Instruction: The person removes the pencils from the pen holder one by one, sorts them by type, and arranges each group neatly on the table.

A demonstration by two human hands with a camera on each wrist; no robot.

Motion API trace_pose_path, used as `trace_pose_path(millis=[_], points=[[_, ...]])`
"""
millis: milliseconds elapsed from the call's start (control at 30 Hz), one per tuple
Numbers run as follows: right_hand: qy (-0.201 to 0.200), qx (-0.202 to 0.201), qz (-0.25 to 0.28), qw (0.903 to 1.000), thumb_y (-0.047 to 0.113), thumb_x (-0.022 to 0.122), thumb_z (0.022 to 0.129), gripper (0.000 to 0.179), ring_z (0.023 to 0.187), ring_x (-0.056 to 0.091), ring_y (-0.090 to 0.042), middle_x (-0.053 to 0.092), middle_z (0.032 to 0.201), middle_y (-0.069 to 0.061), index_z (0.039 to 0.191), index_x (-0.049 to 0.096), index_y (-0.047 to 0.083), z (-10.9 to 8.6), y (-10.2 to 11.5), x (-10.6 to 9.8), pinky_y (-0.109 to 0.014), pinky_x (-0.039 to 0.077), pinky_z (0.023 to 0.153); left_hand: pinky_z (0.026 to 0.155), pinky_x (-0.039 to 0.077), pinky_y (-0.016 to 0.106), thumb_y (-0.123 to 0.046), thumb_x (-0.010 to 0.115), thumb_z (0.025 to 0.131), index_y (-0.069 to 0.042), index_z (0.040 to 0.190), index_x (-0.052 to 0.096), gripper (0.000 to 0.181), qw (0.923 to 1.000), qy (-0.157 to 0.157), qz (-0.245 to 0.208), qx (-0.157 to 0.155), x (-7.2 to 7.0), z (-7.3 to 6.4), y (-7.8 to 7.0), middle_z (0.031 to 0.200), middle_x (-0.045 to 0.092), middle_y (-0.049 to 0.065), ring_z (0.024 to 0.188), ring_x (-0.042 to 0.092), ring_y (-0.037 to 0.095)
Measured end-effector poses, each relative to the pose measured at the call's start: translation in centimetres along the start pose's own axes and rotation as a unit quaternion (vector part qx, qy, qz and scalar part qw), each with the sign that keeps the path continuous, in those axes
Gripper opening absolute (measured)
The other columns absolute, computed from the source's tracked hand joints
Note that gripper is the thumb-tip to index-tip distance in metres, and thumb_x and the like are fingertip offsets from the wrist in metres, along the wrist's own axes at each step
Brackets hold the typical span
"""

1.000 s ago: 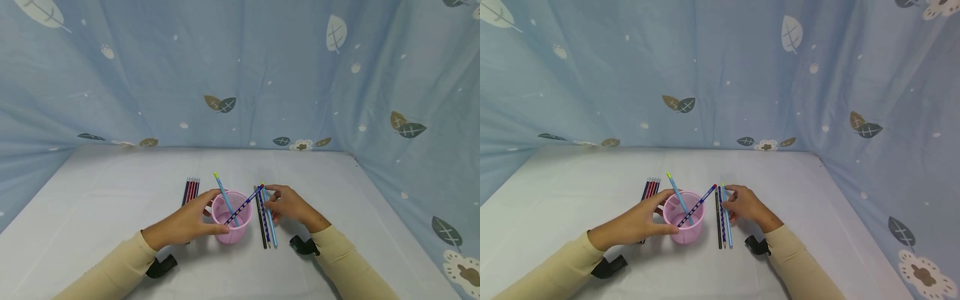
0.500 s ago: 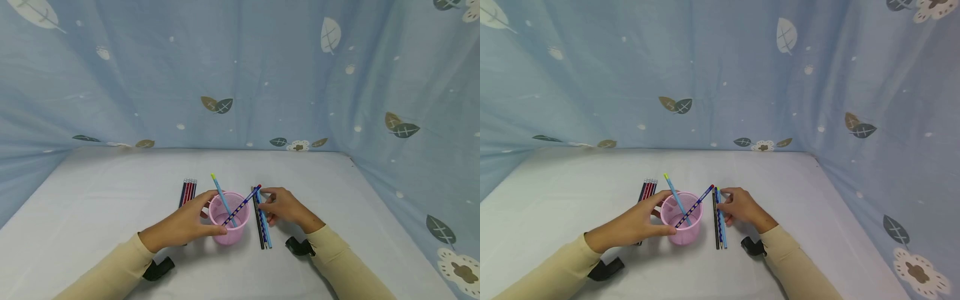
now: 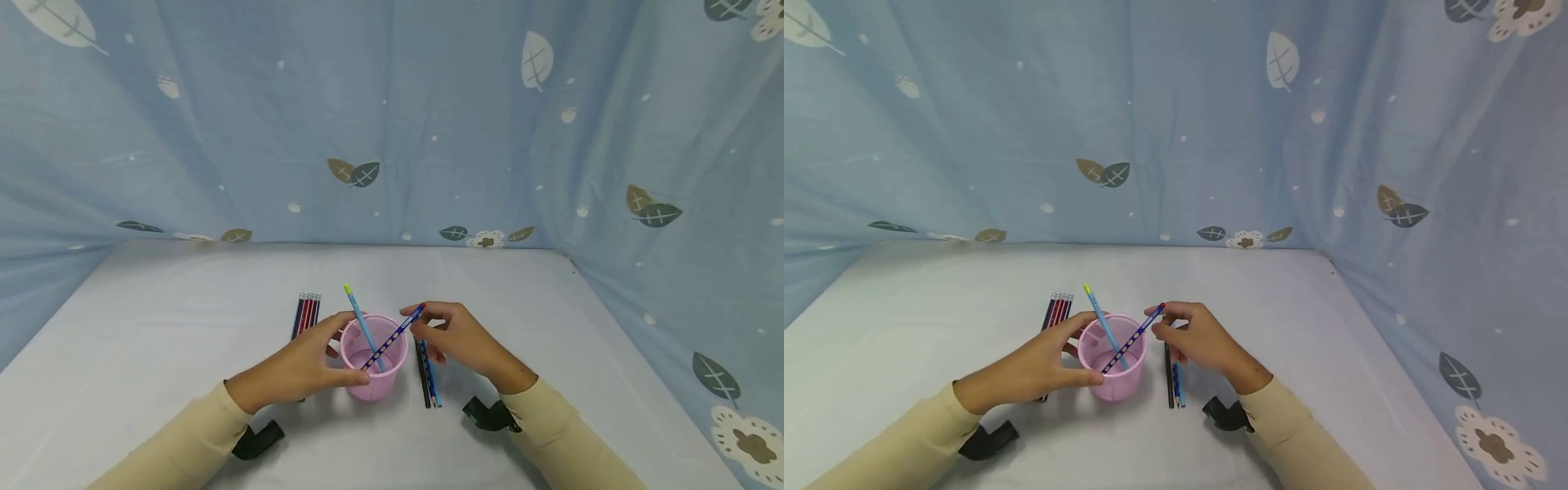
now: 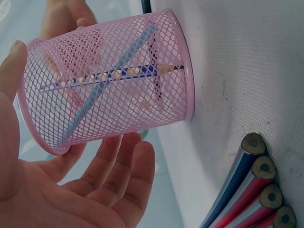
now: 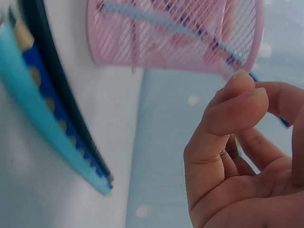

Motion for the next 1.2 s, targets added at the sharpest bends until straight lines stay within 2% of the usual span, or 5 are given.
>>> trace_pose_path(millis=[200,433,867,1100,1200], points=[[0.012,-0.016,0.021,0.9996,0.025,0.066,0.098,0.020,0.055,0.055,-0.015,0.066,0.127,-0.002,0.105,0.071,0.007,-0.5,0.9,1.0,-0.029,0.050,0.052,0.087,0.057,0.038,-0.045,0.082,0.080,-0.019,0.150,0.037,0.088,1.0000,0.003,0.005,-0.001,-0.1,0.0,0.0,0.137,0.054,0.002,0.115,0.062,0.028],[-0.004,-0.037,0.028,0.9989,0.027,0.068,0.097,0.029,0.051,0.052,-0.015,0.057,0.065,-0.015,0.124,0.071,0.019,-0.7,1.5,1.5,-0.032,0.048,0.048,0.088,0.056,0.040,-0.045,0.082,0.081,-0.019,0.151,0.036,0.088,0.9999,-0.003,0.014,-0.001,-0.2,-0.1,0.0,0.138,0.053,0.002,0.114,0.062,0.028],[-0.046,-0.094,-0.058,0.9928,0.026,0.072,0.093,0.025,0.058,0.052,-0.013,0.068,0.096,0.000,0.077,0.078,0.009,-0.9,2.5,1.2,-0.023,0.041,0.048,0.087,0.055,0.037,-0.044,0.081,0.082,-0.019,0.152,0.035,0.087,0.9999,0.002,0.013,0.006,-0.2,0.1,-0.2,0.138,0.052,0.000,0.114,0.061,0.028],[-0.054,-0.091,-0.056,0.9928,0.026,0.073,0.093,0.040,0.065,0.056,-0.014,0.064,0.097,-0.002,0.062,0.069,0.001,-0.8,2.3,1.1,-0.025,0.048,0.052,0.087,0.056,0.037,-0.043,0.082,0.081,-0.019,0.152,0.035,0.088,0.9999,0.001,0.014,0.001,-0.2,0.1,-0.2,0.138,0.052,0.001,0.114,0.062,0.028],[-0.060,-0.106,-0.033,0.9920,0.021,0.069,0.095,0.029,0.061,0.057,-0.015,0.064,0.081,-0.006,0.072,0.072,0.003,-1.0,2.7,0.7,-0.030,0.051,0.052,0.087,0.056,0.037,-0.044,0.083,0.080,-0.018,0.152,0.036,0.089,0.9999,0.000,0.013,-0.001,-0.1,0.1,-0.1,0.138,0.053,0.000,0.114,0.062,0.028]])
Point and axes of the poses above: each hand's wrist, its own z-axis towards the middle knuckle, its own x-axis out of the palm, y = z × x, the point moved 7 cm from there along z, towards the middle knuckle
